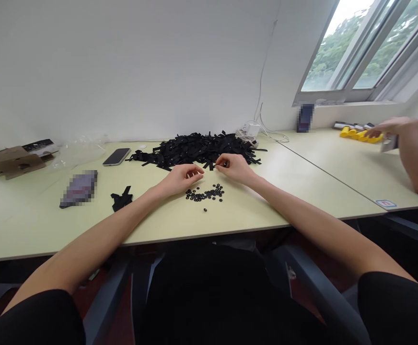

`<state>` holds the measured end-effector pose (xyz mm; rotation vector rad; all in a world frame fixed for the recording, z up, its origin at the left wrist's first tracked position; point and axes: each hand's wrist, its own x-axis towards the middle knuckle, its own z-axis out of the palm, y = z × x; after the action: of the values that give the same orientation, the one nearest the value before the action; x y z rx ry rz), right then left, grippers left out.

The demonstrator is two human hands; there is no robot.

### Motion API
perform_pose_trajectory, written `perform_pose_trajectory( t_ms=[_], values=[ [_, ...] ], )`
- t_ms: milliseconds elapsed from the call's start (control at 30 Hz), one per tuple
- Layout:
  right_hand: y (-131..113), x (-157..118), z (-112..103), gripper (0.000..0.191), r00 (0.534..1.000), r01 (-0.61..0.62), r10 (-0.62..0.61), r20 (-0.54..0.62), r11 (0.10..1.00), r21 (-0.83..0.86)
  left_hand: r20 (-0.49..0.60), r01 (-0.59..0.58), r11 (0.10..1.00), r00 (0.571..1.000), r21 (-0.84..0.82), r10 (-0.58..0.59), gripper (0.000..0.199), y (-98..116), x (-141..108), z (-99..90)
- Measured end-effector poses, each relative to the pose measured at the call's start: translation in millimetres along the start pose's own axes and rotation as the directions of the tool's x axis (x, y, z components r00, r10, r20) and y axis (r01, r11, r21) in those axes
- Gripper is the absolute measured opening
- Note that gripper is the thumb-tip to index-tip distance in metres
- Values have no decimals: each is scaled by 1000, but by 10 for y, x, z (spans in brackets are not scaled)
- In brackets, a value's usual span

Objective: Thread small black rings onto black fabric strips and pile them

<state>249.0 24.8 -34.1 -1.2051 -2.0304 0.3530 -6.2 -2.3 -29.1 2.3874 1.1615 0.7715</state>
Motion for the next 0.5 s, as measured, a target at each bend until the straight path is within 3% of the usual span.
perform_pose_trajectory(
  t_ms=[133, 200, 267, 333, 400, 500],
  values=[
    [188, 73, -175, 42, 971, -153, 120, -205, 976, -154, 124, -31, 990, 992, 139, 13, 38, -57, 10, -95],
    [196, 73, -231, 48, 965, -160, 123, -230, 975, -151, 176, -35, 985, 984, 169, 5, 38, -72, 17, -141],
    [141, 49, -237, 38, 987, -116, 103, -126, 988, -99, 196, -22, 980, 980, 195, -17, 36, -71, 22, -190],
    [44, 9, -197, 29, 993, -52, 56, 100, 998, -40, 213, 15, 975, 975, 220, -63, 34, -59, 19, -252],
    [-64, -38, -136, 28, 949, 4, 5, 314, 1000, -29, 228, 69, 967, 966, 246, -126, 33, -51, 9, -329],
    [-197, -94, -82, 25, 905, 58, -20, 426, 995, -77, 223, 150, 941, 949, 302, -223, 33, -82, -8, -462]
  ],
)
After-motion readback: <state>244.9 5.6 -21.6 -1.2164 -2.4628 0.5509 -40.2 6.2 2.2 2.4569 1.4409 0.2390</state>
